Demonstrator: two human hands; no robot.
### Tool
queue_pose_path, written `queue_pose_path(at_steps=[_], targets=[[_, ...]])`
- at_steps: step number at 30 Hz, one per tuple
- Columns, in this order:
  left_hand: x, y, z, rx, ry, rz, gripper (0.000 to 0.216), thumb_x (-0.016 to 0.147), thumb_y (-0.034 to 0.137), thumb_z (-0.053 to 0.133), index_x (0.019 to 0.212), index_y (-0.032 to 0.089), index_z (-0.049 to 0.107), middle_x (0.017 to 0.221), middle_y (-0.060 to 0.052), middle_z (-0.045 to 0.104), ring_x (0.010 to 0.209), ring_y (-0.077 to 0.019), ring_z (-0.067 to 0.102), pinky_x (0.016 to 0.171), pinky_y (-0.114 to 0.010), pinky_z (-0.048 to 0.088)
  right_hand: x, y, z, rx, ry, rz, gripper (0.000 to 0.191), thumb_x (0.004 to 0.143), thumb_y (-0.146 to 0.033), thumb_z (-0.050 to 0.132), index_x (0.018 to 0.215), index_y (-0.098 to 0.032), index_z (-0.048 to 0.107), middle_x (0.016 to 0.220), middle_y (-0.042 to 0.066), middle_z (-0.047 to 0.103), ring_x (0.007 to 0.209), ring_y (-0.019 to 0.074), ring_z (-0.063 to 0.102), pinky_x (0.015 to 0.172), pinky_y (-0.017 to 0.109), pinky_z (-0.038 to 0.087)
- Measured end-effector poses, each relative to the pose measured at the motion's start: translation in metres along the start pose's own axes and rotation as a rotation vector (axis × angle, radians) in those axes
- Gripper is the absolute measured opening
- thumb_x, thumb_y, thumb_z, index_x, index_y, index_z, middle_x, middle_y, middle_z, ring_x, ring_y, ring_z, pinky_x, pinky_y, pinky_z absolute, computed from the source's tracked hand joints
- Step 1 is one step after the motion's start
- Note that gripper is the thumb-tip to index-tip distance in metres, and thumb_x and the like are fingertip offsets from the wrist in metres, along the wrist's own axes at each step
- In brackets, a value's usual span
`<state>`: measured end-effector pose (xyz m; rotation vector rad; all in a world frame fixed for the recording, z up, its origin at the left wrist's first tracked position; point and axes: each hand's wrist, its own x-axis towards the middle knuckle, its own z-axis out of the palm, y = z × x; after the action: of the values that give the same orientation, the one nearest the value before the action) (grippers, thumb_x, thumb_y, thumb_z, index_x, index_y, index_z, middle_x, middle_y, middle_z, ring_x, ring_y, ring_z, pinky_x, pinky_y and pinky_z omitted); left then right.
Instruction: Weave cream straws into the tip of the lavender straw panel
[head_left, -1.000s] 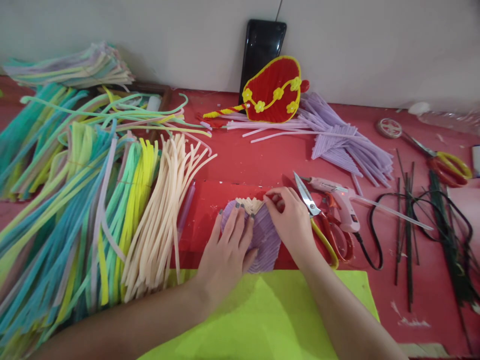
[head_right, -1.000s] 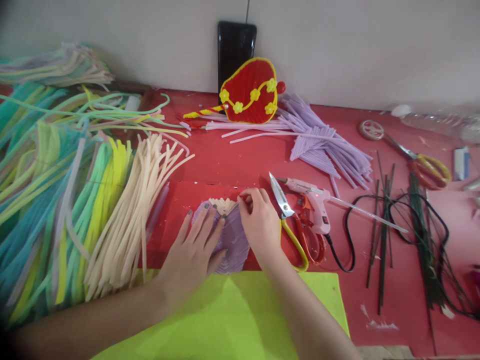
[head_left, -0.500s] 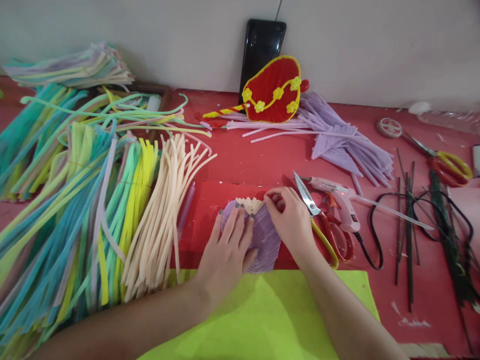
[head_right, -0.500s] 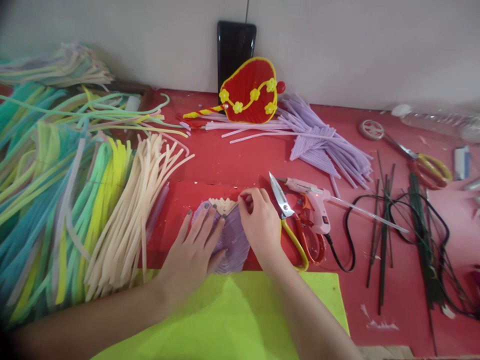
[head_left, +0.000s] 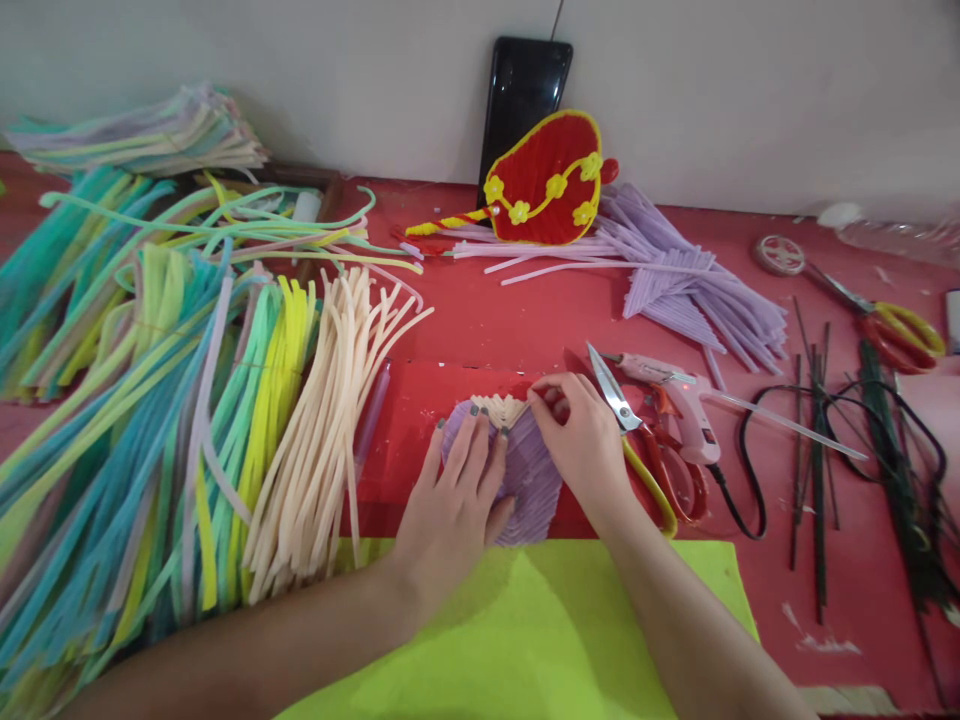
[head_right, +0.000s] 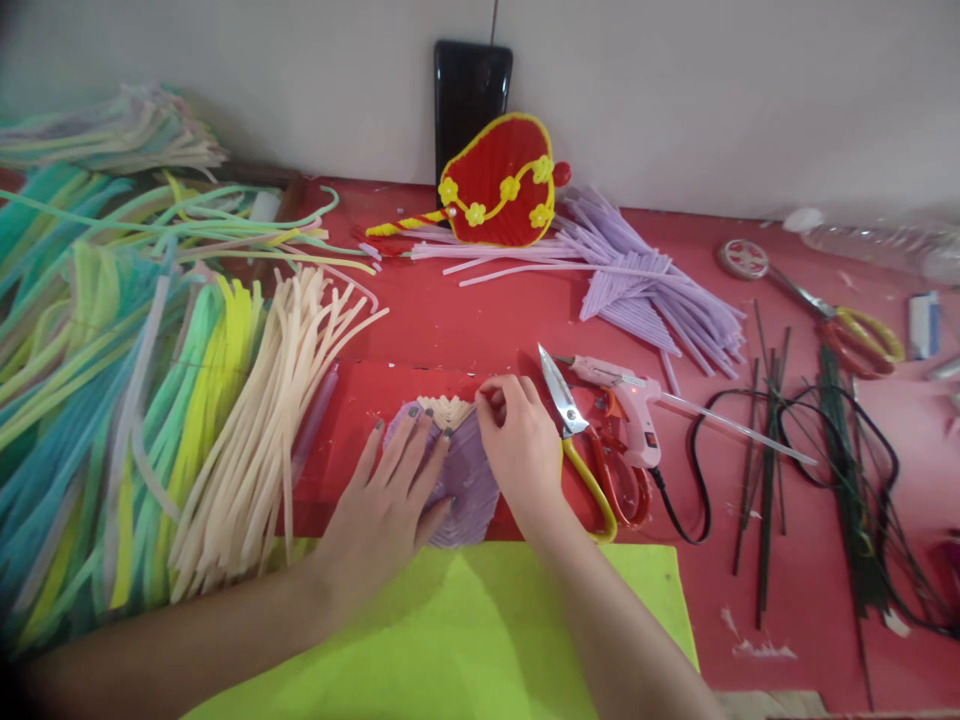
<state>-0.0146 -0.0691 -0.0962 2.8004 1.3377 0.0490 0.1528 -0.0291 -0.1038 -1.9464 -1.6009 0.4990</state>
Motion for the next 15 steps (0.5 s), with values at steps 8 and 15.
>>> queue_pose_path(at_steps=[8,15], targets=[[0.0001,-0.0002,-0.0005,0.0,0.001,0.001,0.053,0.095,0.041,0.029,0.134,0.01,0.047,0.141,-0.016,0.045,0.135,-0.0296,0.036,0.11,-0.049,0.03,0.0012,0.0014,0.0002,0.029,-0.002,0.0,0.011,0.084,-0.031,0.052,0.083,-0.022,0.058,0.081,0.003,0.06,0.066,0.0156,0.057,0.061,0.03,0.045],[-0.0009,-0.0007,0.0,0.001,0.017,0.003,0.053,0.095,0.041,0.031,0.134,0.01,0.048,0.141,-0.016,0.046,0.134,-0.0301,0.037,0.11,-0.05,0.03,0.0022,0.0015,-0.0002,0.023,-0.008,0.009,0.007,0.083,-0.028,0.054,0.081,-0.022,0.058,0.079,0.002,0.059,0.064,0.0148,0.056,0.063,0.031,0.045]])
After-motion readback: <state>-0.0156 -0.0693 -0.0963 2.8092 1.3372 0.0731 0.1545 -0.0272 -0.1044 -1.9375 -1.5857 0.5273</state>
